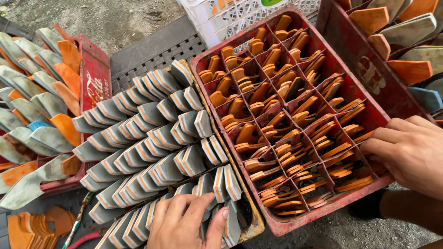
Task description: The person assembles two-layered shoe parts by hand, pressing a grey sole onto an orange upper. They pick up each pair from a red crate, align the layers, and press them together before placing the assembled unit into a white crate.
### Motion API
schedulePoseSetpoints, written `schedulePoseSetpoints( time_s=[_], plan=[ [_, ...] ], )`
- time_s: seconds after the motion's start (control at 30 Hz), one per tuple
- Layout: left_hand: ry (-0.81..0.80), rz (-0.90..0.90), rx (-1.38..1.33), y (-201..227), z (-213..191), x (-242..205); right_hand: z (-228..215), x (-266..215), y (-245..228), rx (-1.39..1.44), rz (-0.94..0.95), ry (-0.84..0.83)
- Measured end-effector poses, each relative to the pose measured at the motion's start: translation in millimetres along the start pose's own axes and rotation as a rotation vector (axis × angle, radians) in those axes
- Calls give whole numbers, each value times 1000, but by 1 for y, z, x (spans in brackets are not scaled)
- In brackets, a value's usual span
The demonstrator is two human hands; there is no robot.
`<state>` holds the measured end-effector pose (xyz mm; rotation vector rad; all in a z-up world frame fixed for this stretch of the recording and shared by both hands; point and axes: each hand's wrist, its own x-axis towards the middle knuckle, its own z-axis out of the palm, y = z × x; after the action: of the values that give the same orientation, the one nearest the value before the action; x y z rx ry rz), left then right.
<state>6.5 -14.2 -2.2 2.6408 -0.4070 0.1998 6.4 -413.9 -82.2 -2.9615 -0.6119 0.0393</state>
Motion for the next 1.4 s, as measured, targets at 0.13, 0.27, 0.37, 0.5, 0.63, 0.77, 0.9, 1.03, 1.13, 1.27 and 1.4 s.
schedulePoseSetpoints(
  time_s=[0.13, 0.27, 0.37, 0.5, 0.63, 0.77, 0.9, 1.03, 1.13, 1.27, 1.4],
  plan=[
    [3, -5, -45, 2, -6, 3, 3, -1, 11, -85, 1, -60],
    [125, 45, -74, 5, -8, 0, -8, -9, 38, 121, 115, 56],
    [283, 87, -59, 19, -9, -1, -29, -15, 47, 373, 237, 198],
    [285, 213, -392, 53, -7, -6, -65, -10, 31, 728, -53, 228],
    [109, 294, -628, 75, 3, -13, -73, 21, -19, 1002, -313, 19],
    [-421, -115, -1000, 74, 16, -22, -65, 43, -70, 1248, -125, -27],
    [-238, -298, -1363, 76, 43, -24, -49, 49, -88, 1588, 56, 110],
    [1, -215, -1326, 73, 61, -23, -33, 54, -83, 1686, 129, -48],
    [89, -139, -1131, 69, 59, -23, -23, 55, -87, 1691, 142, -146],
    [166, -271, -1142, 62, 37, -19, -31, 73, -84, 1790, 89, 146],
    [451, -131, -1124, 31, 3, -23, -39, 93, -92, 1713, 259, 116]
  ],
)
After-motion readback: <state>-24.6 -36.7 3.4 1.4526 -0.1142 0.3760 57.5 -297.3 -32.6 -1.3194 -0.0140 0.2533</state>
